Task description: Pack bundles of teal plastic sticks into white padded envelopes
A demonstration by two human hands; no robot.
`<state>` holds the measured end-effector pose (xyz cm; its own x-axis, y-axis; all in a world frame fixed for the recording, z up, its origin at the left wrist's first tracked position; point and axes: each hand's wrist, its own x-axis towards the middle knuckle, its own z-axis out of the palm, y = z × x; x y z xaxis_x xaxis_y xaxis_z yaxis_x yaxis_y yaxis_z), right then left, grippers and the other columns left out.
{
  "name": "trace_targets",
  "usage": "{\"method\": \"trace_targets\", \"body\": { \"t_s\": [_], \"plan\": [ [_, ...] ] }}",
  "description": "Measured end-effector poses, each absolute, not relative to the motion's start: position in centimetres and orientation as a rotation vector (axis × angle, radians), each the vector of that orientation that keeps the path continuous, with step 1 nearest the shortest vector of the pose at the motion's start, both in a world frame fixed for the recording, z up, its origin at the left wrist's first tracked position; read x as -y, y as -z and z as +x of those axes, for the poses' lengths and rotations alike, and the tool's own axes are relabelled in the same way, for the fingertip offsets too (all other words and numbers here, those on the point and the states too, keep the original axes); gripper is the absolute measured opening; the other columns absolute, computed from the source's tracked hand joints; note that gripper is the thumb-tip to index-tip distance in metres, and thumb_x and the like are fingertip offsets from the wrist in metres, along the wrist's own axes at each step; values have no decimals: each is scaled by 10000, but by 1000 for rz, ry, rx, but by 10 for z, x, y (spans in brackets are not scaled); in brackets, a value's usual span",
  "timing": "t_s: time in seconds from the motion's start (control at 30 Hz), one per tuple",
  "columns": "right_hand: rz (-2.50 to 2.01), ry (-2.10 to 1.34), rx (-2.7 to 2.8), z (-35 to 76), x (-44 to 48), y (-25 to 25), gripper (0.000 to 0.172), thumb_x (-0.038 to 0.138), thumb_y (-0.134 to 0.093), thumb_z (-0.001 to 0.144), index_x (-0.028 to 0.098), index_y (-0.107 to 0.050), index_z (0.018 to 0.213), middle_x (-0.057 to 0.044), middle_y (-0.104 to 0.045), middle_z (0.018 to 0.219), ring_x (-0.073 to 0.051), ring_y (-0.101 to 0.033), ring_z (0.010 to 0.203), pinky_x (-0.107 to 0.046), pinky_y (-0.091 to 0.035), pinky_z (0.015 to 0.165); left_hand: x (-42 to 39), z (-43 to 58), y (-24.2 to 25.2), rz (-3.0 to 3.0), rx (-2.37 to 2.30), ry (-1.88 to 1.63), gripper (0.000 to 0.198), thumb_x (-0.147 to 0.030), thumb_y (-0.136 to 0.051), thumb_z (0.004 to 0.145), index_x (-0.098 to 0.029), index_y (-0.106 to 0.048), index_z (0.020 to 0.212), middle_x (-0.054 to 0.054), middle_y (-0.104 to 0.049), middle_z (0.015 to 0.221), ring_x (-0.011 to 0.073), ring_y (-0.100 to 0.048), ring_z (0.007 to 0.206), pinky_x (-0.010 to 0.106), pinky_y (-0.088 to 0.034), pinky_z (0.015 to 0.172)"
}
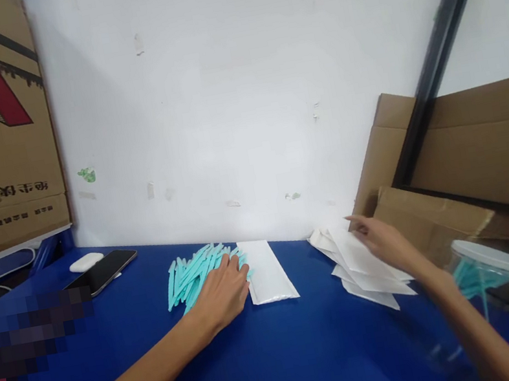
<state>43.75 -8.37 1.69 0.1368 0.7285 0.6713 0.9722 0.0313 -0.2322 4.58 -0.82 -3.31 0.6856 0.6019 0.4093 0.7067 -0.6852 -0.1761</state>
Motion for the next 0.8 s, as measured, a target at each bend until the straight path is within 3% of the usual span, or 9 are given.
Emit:
{"method": "trace_targets", "body": {
  "t_s": [0.03,0.1,0.17,0.23,0.37,0.47,0.6,0.8],
  "plan": [
    [-1712,341,1747,415,74,-14,443,383,-533,854,244,-578,1273,-109,-687,1119,-238,-669,832,-331,-508,728,8,47,36,-2580,1016,442,230,-232,-399,930,-173,-607,1007,138,-575,1052,293,-505,1019,335,-477,595],
    [-1745,199,1832,371,51,-3,466,484,-440,916,246,-529,1307,-104,-687,1112,-221,-670,805,-324,-494,731,7,51,41,-2603,959,388,246,-180,-379,926,-165,-621,969,137,-579,1023,286,-520,978,335,-471,574],
    [-1953,104,1877,331,29,13,493,552,-319,948,205,-639,1091,-121,-719,953,-241,-669,821,-333,-465,739,7,53,44,-2623,920,339,276,-144,-362,921,-157,-637,906,140,-582,995,285,-529,959,334,-465,562],
    [-2031,55,1876,301,14,30,562,646,-350,903,186,-666,831,-138,-716,829,-266,-668,789,-341,-449,705,8,55,45,-2617,927,324,308,-134,-350,923,-145,-651,858,150,-587,980,295,-532,969,342,-469,578],
    [-2093,-82,1827,275,4,47,599,756,-509,751,169,-621,788,-149,-698,846,-299,-652,826,-350,-425,711,10,58,44,-2600,993,363,349,-184,-343,943,-119,-680,879,168,-599,989,320,-533,1002,370,-483,630],
    [-2031,-357,1749,285,5,42,518,687,-617,714,181,-586,823,-97,-681,858,-257,-630,820,-305,-405,682,10,58,45,-2602,1017,405,360,-199,-337,945,-120,-683,884,167,-602,1002,323,-542,989,378,-481,630],
    [-1931,-438,1664,314,11,27,377,531,-646,768,192,-539,893,-46,-648,870,-205,-594,808,-271,-395,656,10,57,45,-2613,996,435,369,-224,-334,950,-126,-678,858,160,-605,962,315,-550,962,369,-472,621],
    [-1733,-718,1434,341,24,7,438,567,-600,812,212,-494,1046,-54,-654,912,-190,-628,745,-272,-471,591,10,55,36,-2604,1072,611,357,-234,-314,957,-143,-659,950,136,-610,981,282,-561,950,337,-463,617]
  ]
}}
